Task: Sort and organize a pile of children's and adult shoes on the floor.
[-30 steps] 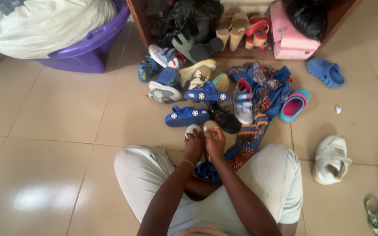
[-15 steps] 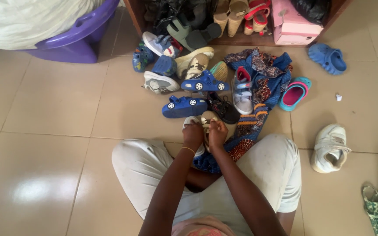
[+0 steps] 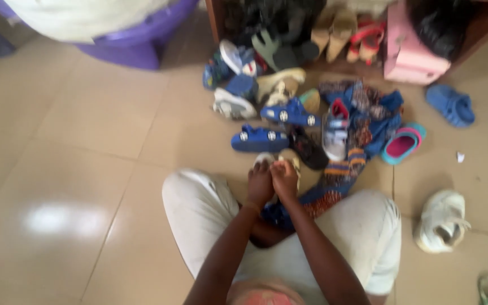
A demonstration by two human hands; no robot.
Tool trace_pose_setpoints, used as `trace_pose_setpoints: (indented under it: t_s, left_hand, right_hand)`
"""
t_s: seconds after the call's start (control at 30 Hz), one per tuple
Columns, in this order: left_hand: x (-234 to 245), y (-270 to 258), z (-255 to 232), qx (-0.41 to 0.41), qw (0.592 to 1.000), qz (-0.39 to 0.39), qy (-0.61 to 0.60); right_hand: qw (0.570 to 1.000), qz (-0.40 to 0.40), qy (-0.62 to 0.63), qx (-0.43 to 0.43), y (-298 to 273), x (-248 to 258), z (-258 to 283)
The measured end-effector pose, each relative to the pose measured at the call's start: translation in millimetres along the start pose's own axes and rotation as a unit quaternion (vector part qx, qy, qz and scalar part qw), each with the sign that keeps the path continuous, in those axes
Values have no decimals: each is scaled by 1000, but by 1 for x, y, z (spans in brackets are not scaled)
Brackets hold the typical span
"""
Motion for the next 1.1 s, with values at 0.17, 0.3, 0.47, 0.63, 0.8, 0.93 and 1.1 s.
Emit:
trace_pose_setpoints:
  t_s: [0.17,0.3,0.47,0.63,0.8,0.93,1.1]
  left_hand:
    - [27,-31,18,79,944,-169,-271]
    - [17,-33,27,136,902,-182,-368]
    - [-30,-25,38,100,915,-162,-357]
    - [-9,-34,32,83,897,-209,-381]
    - [5,-28,30,101,870,-189,-444]
    - [-9,-40,36,112,882,-176,-423]
    - [5,-40,39,213,894,-98,-382]
  right_hand:
    - [999,-5,-32,23,6,-5,-8]
    - [982,-19,-166,85,-4,-14,2]
    - [942,-47,-265,202,-8,-35,-4]
    - [954,-35,-246,169,11,-14,-17]
    - [968,-71,-231,61,25,47,4]
    - [958,-34,-285,-26,39,50,-12]
    - [935,66,-321,-136,51,28,-64]
Point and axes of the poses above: each hand's wrist, its own y-axis towards the middle knuckle, its own x-axis out of the back of the hand, z = x × y, the point moved 8 cm from there along y, towards the middle knuckle, and after that the axes turned 14 degrees about -x, right-handed, at the moved point
